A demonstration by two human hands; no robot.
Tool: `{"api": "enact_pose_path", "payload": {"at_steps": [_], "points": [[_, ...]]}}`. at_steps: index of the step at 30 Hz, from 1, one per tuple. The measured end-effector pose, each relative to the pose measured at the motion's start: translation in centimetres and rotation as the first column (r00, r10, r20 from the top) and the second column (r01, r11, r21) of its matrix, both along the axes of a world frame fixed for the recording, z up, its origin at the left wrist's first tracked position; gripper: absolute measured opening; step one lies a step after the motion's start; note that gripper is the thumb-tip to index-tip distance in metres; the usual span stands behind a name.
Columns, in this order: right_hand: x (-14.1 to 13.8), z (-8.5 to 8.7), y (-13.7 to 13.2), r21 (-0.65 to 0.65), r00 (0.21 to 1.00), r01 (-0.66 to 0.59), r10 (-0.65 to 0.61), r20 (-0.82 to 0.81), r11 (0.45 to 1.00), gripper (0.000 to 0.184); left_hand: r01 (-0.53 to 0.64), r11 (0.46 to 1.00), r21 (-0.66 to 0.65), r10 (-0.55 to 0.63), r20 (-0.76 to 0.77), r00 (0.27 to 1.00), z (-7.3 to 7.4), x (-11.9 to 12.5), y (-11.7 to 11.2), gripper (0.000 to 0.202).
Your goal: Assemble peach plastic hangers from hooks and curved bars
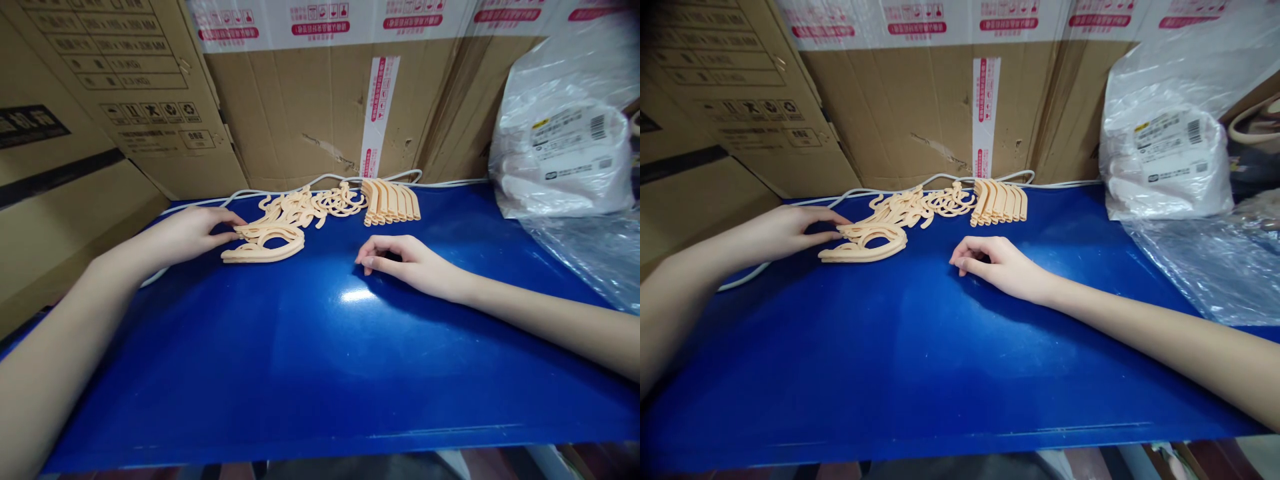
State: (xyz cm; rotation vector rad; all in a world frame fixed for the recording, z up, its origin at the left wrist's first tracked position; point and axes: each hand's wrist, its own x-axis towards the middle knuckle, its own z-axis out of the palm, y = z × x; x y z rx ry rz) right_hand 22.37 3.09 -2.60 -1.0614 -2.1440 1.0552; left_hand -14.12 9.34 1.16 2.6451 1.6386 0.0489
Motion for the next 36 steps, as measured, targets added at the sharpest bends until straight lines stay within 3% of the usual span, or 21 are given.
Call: {"api": "enact_pose_path", "payload": {"at_steps": [23,36], "points": [[0.0,-0.1,0.0,0.016,1.000,-0.008,0.008,0.016,1.000,0.017,-0.007,1.000,-0.001,0.007,-0.027,1.000,0.0,0.7,-0.1,0.045],[0.1,0.2,-0.2,0.026,1.000,-0.017,0.017,0.025,1.000,0.016,-0.125,0.992,-0.030,0.123,-0.060,0.991,1.9,-1.6,-0.1,0.045]]}}
